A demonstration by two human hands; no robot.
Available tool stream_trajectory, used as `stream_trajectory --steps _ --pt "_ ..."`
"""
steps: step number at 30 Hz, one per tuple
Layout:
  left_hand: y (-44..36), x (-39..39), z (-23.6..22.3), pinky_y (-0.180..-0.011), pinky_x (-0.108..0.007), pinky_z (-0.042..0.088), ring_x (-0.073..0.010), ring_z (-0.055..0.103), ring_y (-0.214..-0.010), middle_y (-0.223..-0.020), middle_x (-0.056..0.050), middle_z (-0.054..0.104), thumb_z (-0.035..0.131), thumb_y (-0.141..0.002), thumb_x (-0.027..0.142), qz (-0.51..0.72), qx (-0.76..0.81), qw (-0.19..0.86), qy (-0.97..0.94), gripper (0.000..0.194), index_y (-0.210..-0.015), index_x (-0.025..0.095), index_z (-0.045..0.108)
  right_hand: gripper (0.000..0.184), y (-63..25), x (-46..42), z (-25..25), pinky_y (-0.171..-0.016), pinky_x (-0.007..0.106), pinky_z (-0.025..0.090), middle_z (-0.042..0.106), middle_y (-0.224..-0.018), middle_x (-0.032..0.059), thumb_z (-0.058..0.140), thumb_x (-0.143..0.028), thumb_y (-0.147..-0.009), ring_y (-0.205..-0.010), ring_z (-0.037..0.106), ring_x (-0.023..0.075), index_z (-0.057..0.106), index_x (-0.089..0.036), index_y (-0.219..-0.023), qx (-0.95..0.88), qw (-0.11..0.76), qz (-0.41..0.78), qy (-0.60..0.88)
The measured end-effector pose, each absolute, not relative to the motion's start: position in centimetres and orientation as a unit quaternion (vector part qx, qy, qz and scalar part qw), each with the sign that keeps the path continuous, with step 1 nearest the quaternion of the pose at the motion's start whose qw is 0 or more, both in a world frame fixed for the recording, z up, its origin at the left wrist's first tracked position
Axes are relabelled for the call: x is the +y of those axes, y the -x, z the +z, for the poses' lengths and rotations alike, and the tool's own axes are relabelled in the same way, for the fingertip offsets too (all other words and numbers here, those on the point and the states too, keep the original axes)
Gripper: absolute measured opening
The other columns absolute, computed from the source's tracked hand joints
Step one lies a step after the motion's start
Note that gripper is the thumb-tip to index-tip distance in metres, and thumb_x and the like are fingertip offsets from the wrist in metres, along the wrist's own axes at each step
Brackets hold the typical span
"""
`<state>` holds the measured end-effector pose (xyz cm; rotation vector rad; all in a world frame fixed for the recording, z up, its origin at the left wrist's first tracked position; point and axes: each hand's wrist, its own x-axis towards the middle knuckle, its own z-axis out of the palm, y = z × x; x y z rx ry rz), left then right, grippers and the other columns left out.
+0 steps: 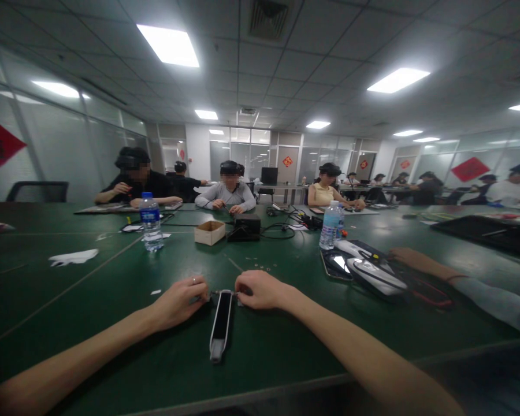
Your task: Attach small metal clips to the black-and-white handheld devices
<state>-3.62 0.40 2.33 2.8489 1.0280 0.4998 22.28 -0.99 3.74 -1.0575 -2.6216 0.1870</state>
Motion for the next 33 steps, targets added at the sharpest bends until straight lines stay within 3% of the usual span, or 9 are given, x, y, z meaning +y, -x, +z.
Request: stream_trajectory --steps 9,21,26,33 --pt "3.5 0.5 2.0 -0.073 -0.025 0.046 -0.0162 0.058 -0.084 -0.091 -0.002 0.061 0.054 -0.079 0.004 0.202 0.312 0.046 -0.927 0.015 -0.076 0.018 0.057 0.010 -22.5 -0.5 3.2 -0.071 0.026 0.045 0.065 -0.088 0.0057 0.061 -0.018 -0.084 -0.079 0.058 0.0158 0.065 -0.014 -0.092 -0.918 0.158 0.053 0.360" --pt "3.4 0.0 2.1 -0.082 -0.029 0.049 -0.0178 0.061 -0.088 -0.101 -0.005 0.061 0.055 -0.083 0.018 0.198 0.293 0.091 -0.931 0.008 -0.087 0.019 0.062 0.009 -22.5 -0.7 3.4 -0.071 0.025 0.045 0.064 -0.089 0.0053 0.060 -0.018 -0.085 -0.079 0.058 0.0147 0.064 -0.014 -0.092 -0.914 0.155 0.067 0.368" --pt "3.3 -0.1 2.0 -0.074 -0.030 0.049 -0.0180 0.060 -0.082 -0.096 -0.005 0.061 0.048 -0.092 0.030 0.185 0.328 0.093 -0.922 0.016 -0.091 0.019 0.059 0.011 -22.4 -0.6 3.2 -0.074 0.027 0.046 0.065 -0.093 0.0066 0.058 -0.020 -0.088 -0.083 0.059 0.0163 0.064 -0.014 -0.095 -0.917 0.151 0.063 0.363" --pt "3.0 0.2 1.7 -0.072 -0.032 0.047 -0.0201 0.060 -0.081 -0.094 -0.005 0.063 0.048 -0.092 0.032 0.175 0.389 0.095 -0.899 0.018 -0.101 0.019 0.057 0.019 -23.0 0.2 3.5 -0.081 0.031 0.047 0.066 -0.100 0.0083 0.055 -0.029 -0.093 -0.091 0.060 0.0194 0.065 -0.015 -0.102 -0.905 0.153 0.040 0.396"
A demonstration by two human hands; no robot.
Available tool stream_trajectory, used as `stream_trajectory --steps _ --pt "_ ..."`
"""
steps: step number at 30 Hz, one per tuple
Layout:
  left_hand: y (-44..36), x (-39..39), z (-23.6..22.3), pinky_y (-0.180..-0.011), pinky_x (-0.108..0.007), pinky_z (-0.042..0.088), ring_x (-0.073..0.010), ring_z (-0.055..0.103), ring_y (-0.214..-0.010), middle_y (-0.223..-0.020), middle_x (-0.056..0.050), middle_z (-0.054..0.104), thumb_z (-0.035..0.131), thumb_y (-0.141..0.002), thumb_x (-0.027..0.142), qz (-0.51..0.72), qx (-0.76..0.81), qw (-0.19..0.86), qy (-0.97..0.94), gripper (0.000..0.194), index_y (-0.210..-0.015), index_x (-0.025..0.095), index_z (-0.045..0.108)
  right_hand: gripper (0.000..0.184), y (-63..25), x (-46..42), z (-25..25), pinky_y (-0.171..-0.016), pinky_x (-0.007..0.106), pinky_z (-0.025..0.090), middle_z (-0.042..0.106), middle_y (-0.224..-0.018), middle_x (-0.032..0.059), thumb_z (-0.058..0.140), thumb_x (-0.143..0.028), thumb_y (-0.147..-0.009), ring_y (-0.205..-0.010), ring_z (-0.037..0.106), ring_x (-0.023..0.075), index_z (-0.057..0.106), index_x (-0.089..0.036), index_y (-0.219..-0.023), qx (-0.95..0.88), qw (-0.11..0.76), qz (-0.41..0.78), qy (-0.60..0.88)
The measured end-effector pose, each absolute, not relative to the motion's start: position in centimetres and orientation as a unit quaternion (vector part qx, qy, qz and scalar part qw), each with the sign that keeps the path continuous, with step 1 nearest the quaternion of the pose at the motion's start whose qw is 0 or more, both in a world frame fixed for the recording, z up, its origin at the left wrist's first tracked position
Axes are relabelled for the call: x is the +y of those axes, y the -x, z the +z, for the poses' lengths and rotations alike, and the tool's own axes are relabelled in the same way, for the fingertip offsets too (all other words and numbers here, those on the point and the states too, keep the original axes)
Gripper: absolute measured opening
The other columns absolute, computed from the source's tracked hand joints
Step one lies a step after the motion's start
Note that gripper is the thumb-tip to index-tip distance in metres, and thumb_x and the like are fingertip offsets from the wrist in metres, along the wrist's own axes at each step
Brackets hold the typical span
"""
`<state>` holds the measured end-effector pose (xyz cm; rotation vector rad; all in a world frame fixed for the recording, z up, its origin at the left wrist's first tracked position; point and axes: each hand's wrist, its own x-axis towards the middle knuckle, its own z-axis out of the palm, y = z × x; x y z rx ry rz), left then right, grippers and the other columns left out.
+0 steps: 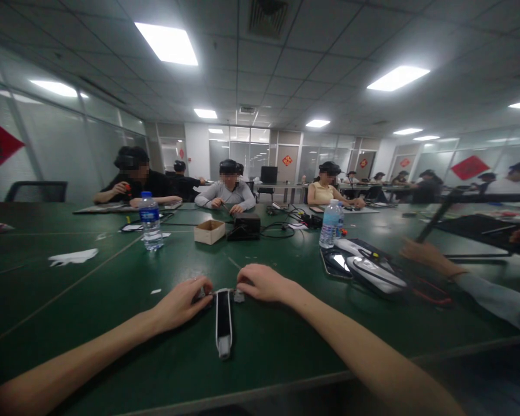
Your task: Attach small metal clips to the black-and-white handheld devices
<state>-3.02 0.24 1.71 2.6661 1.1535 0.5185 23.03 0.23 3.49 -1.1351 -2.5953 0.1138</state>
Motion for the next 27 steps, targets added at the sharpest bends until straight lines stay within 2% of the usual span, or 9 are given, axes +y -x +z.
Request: stream_trajectory --steps 4,9,15,22,27 --pt "2.9 0.0 1.9 -0.074 -0.033 0.047 -0.0211 0.060 -0.085 -0.097 -0.006 0.063 0.047 -0.093 0.032 0.165 0.395 0.096 -0.899 0.020 -0.100 0.019 0.059 0.018 -25.2 1.6 3.5 -0.084 0.032 0.045 0.065 -0.103 0.0109 0.052 -0.021 -0.093 -0.096 0.059 0.0208 0.065 -0.014 -0.103 -0.864 0.153 -0.029 0.479" --pt "3.2 0.1 1.7 -0.075 -0.032 0.048 -0.0202 0.060 -0.086 -0.098 -0.004 0.063 0.049 -0.093 0.028 0.172 0.389 0.121 -0.897 0.016 -0.102 0.020 0.059 0.021 -28.4 3.6 2.5 -0.086 0.030 0.043 0.063 -0.108 0.0132 0.053 -0.017 -0.091 -0.101 0.057 0.0211 0.063 -0.013 -0.108 -0.821 0.100 -0.052 0.559" --pt "3.6 0.6 1.3 -0.079 -0.032 0.048 -0.0199 0.060 -0.091 -0.102 -0.003 0.064 0.050 -0.093 0.024 0.188 0.373 0.143 -0.897 0.015 -0.105 0.021 0.059 0.019 -29.3 4.5 1.6 -0.085 0.029 0.043 0.062 -0.107 0.0127 0.052 -0.017 -0.092 -0.100 0.058 0.0210 0.065 -0.014 -0.105 -0.815 0.093 -0.035 0.571" --pt "3.6 0.6 1.2 -0.082 -0.033 0.049 -0.0196 0.060 -0.093 -0.106 -0.003 0.063 0.049 -0.093 0.023 0.188 0.377 0.144 -0.895 0.016 -0.106 0.021 0.059 0.026 -29.9 5.2 1.1 -0.086 0.030 0.042 0.060 -0.113 0.0147 0.049 -0.012 -0.091 -0.105 0.056 0.0225 0.065 -0.014 -0.111 -0.800 0.098 -0.057 0.590" --pt "3.7 0.6 1.2 -0.081 -0.033 0.050 -0.0202 0.061 -0.093 -0.107 -0.004 0.064 0.048 -0.093 0.023 0.188 0.376 0.152 -0.895 0.018 -0.106 0.021 0.059 0.026 -30.0 5.3 1.0 -0.082 0.028 0.042 0.063 -0.107 0.0129 0.047 -0.009 -0.090 -0.098 0.059 0.0206 0.067 -0.013 -0.106 -0.803 0.090 -0.033 0.588"
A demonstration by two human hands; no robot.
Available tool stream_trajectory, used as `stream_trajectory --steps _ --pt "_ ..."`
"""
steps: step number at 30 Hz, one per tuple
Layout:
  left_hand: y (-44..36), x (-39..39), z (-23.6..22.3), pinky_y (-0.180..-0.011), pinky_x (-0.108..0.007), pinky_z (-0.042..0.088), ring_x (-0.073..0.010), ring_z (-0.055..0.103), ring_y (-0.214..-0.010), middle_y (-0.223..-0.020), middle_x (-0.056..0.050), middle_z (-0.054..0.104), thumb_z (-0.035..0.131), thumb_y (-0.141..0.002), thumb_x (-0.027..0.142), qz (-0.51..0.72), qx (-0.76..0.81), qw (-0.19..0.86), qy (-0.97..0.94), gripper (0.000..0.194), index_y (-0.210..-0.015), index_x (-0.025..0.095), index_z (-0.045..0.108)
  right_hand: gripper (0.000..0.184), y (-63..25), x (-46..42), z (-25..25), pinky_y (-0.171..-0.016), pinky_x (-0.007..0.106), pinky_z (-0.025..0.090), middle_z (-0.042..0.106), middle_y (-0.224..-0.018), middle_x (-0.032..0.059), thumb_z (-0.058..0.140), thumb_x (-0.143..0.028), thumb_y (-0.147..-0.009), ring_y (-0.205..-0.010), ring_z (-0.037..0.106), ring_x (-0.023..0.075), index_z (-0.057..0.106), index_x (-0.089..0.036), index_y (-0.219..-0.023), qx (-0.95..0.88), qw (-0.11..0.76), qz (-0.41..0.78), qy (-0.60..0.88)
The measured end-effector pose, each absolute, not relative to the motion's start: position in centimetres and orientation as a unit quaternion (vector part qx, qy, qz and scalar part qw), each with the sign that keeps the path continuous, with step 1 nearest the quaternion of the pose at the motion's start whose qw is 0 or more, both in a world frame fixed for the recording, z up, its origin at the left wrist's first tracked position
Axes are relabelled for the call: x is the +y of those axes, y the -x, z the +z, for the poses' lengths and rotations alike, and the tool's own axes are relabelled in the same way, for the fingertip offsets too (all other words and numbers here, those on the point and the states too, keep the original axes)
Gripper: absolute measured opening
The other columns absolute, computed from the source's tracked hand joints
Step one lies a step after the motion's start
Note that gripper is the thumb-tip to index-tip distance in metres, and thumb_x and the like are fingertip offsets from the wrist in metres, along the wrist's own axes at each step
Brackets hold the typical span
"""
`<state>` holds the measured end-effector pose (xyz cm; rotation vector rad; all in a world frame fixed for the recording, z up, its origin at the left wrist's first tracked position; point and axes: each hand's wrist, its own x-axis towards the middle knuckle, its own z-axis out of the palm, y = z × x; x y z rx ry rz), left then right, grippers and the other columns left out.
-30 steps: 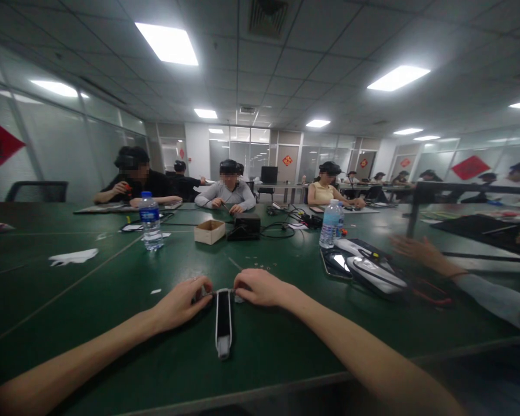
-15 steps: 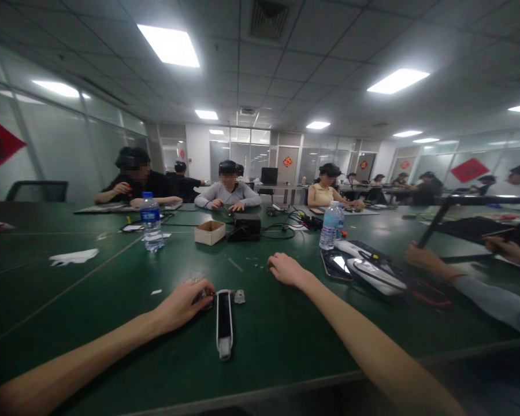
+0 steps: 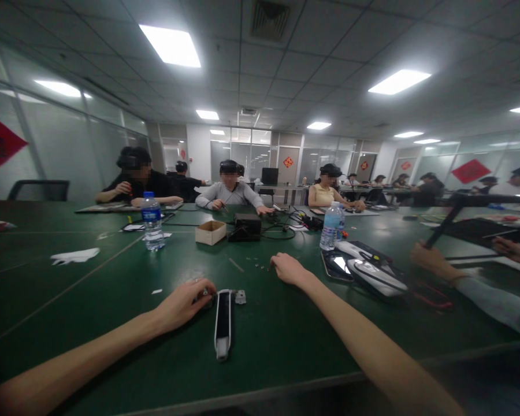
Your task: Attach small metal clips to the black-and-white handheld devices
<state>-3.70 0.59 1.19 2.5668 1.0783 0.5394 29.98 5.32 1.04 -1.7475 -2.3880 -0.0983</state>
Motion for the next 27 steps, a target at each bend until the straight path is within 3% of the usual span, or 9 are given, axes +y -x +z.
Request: stream_trajectory --steps 10,15,21,27 --pt "3.3 0.1 1.6 -0.082 -0.034 0.049 -0.0204 0.060 -0.092 -0.106 -0.005 0.064 0.047 -0.093 0.025 0.171 0.379 0.133 -0.900 0.018 -0.107 0.021 0.058 0.017 -28.6 4.2 2.0 -0.072 0.025 0.041 0.063 -0.096 0.0101 0.050 -0.008 -0.084 -0.085 0.058 0.0180 0.064 -0.013 -0.093 -0.811 0.112 -0.025 0.573" --pt "3.4 0.2 1.6 -0.079 -0.033 0.050 -0.0196 0.060 -0.089 -0.107 -0.005 0.063 0.047 -0.093 0.028 0.165 0.376 0.132 -0.902 0.020 -0.109 0.021 0.058 0.012 -27.3 3.6 2.4 -0.069 0.025 0.041 0.063 -0.086 0.0065 0.054 -0.007 -0.080 -0.076 0.056 0.0155 0.063 -0.013 -0.087 -0.835 0.169 0.007 0.523" --pt "3.6 0.5 1.1 -0.077 -0.032 0.049 -0.0191 0.060 -0.087 -0.105 -0.005 0.062 0.046 -0.094 0.028 0.175 0.367 0.121 -0.906 0.020 -0.108 0.021 0.058 0.016 -24.5 2.0 2.7 -0.066 0.023 0.045 0.064 -0.084 0.0035 0.056 -0.009 -0.080 -0.071 0.057 0.0125 0.065 -0.012 -0.093 -0.876 0.209 0.102 0.424" --pt "3.5 0.5 1.1 -0.078 -0.032 0.049 -0.0195 0.061 -0.088 -0.106 -0.005 0.062 0.047 -0.093 0.026 0.174 0.363 0.115 -0.908 0.019 -0.108 0.021 0.057 0.012 -22.5 0.1 2.9 -0.068 0.022 0.047 0.065 -0.084 0.0030 0.057 -0.012 -0.083 -0.072 0.058 0.0123 0.066 -0.013 -0.091 -0.896 0.216 0.117 0.371"
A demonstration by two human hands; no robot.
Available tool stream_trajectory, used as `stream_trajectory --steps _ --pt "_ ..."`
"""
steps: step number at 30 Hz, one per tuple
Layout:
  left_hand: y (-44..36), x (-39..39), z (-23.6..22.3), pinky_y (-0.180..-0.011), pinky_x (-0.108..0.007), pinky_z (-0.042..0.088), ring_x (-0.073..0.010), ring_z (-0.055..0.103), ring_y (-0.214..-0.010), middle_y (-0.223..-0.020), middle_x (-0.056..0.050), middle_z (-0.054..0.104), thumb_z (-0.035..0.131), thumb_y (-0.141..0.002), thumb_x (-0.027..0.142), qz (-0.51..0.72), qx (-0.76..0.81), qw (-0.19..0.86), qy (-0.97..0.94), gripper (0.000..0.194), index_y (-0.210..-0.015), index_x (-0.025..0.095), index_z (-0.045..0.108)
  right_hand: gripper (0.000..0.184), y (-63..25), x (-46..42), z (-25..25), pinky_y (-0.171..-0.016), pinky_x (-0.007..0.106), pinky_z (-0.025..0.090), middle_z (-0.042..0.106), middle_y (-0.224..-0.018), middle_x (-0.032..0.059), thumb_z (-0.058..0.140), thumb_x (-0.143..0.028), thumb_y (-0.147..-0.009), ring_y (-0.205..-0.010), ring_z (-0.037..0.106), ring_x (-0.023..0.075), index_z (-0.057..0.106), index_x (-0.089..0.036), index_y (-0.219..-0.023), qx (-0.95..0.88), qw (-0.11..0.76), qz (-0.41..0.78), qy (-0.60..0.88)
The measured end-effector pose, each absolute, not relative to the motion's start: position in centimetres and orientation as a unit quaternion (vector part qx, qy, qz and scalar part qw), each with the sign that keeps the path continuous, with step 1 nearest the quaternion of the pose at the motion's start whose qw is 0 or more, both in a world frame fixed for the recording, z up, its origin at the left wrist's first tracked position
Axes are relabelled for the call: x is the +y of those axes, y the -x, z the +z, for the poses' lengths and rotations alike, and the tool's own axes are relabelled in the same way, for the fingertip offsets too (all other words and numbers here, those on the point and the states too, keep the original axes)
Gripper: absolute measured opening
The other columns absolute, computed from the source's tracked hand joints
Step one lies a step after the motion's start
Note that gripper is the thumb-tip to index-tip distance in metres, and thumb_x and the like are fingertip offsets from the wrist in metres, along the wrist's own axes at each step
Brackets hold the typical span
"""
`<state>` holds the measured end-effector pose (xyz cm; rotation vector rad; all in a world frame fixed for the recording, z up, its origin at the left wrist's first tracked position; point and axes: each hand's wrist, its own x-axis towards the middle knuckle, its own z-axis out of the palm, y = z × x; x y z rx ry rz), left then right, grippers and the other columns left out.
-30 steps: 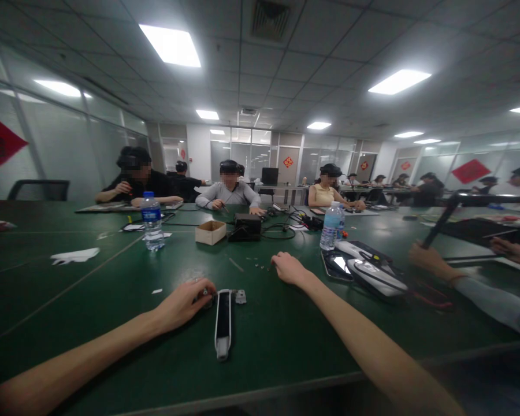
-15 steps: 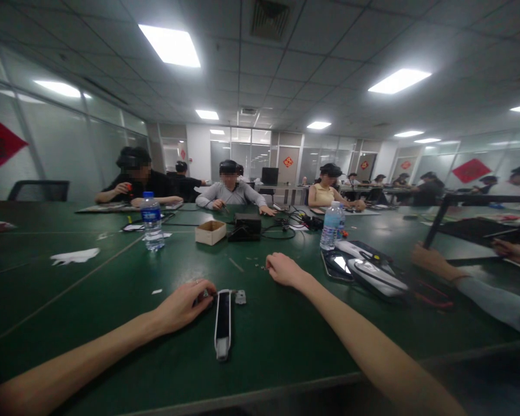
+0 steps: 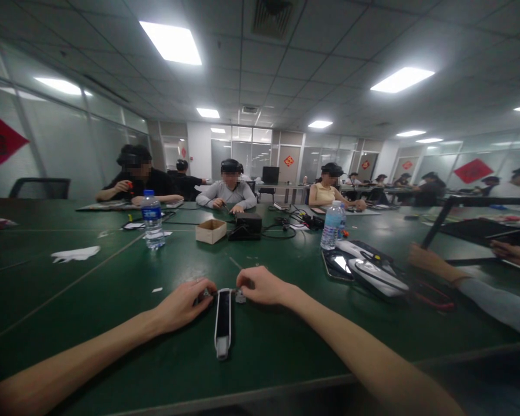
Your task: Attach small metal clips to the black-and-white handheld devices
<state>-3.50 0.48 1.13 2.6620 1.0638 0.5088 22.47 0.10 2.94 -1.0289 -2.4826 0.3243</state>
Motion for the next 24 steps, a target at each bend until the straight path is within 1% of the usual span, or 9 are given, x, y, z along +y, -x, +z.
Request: stream_trajectory --steps 8,13,20,24 --pt "3.15 -0.02 1.74 -0.078 -0.032 0.049 -0.0201 0.062 -0.088 -0.104 -0.005 0.063 0.047 -0.092 0.025 0.176 0.360 0.110 -0.910 0.018 -0.106 0.020 0.057 0.011 -22.20 -0.15 2.92 -0.080 0.028 0.048 0.067 -0.091 0.0053 0.059 -0.013 -0.085 -0.084 0.060 0.0158 0.067 -0.014 -0.093 -0.906 0.205 0.079 0.362" --pt "3.16 -0.10 1.76 -0.080 -0.033 0.049 -0.0204 0.061 -0.090 -0.103 -0.005 0.063 0.047 -0.092 0.024 0.174 0.357 0.108 -0.911 0.017 -0.105 0.020 0.057 0.009 -22.26 -0.03 2.78 -0.079 0.028 0.049 0.067 -0.090 0.0050 0.061 -0.015 -0.086 -0.083 0.061 0.0160 0.067 -0.015 -0.093 -0.903 0.214 0.087 0.364" --pt "3.24 0.13 1.50 -0.078 -0.033 0.049 -0.0199 0.061 -0.089 -0.104 -0.004 0.062 0.047 -0.093 0.025 0.178 0.358 0.111 -0.910 0.018 -0.107 0.021 0.057 0.012 -22.35 0.10 2.46 -0.074 0.025 0.050 0.068 -0.089 0.0040 0.061 -0.014 -0.083 -0.079 0.062 0.0143 0.067 -0.014 -0.094 -0.895 0.232 0.119 0.363" --pt "3.17 -0.04 1.74 -0.078 -0.032 0.049 -0.0202 0.061 -0.090 -0.104 -0.005 0.062 0.047 -0.093 0.025 0.170 0.365 0.111 -0.908 0.018 -0.107 0.021 0.057 0.013 -22.43 0.12 2.39 -0.074 0.024 0.050 0.069 -0.090 0.0038 0.061 -0.015 -0.083 -0.079 0.063 0.0138 0.067 -0.014 -0.095 -0.894 0.237 0.130 0.358"
